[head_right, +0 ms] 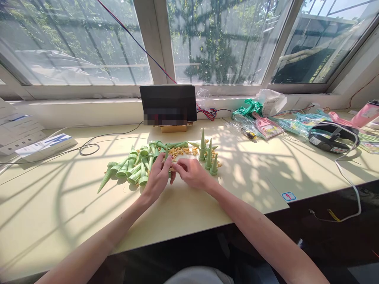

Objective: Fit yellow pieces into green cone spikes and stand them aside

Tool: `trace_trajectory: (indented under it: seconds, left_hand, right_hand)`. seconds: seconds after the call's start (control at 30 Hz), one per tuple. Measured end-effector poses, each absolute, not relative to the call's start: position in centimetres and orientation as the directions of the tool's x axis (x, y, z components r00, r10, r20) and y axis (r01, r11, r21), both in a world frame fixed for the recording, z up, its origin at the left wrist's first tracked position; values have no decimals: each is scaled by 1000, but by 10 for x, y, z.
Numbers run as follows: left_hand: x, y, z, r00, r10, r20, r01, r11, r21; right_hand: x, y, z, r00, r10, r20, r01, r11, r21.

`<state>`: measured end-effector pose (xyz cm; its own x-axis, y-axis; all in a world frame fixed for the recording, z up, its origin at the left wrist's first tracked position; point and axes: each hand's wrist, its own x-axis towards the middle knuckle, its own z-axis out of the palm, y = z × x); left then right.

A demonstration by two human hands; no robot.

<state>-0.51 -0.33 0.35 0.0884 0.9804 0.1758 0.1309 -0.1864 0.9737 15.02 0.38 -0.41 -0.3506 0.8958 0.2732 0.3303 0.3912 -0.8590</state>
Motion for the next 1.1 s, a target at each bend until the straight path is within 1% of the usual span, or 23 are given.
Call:
trace_trajectory:
  seconds: [0.17,0.3,0.47,0.8,1.1]
  left_hand:
    - [-5,-5,8,52,988,145,143,-151,978]
    - [-6,-4,6,76,985,152,147,-162,976]
    - [-7,-1,2,121,981,151,131,-167,977]
    - [-6,-3,8,135,984,118,44,-125,991]
    - [-8,-1,4,155,983,103,49,-111,993]
  right_hand:
    - [150,3,-4,-363,891,272,344,399,-850]
    - [151,5,-6,-348,894,283,363,407,-838]
    - [151,6,-8,-344,888,304,341,420,-841]
    - [153,9,-11,-298,908,294,324,386,-864]
    - [154,11,-14,-280,910,306,341,392,-854]
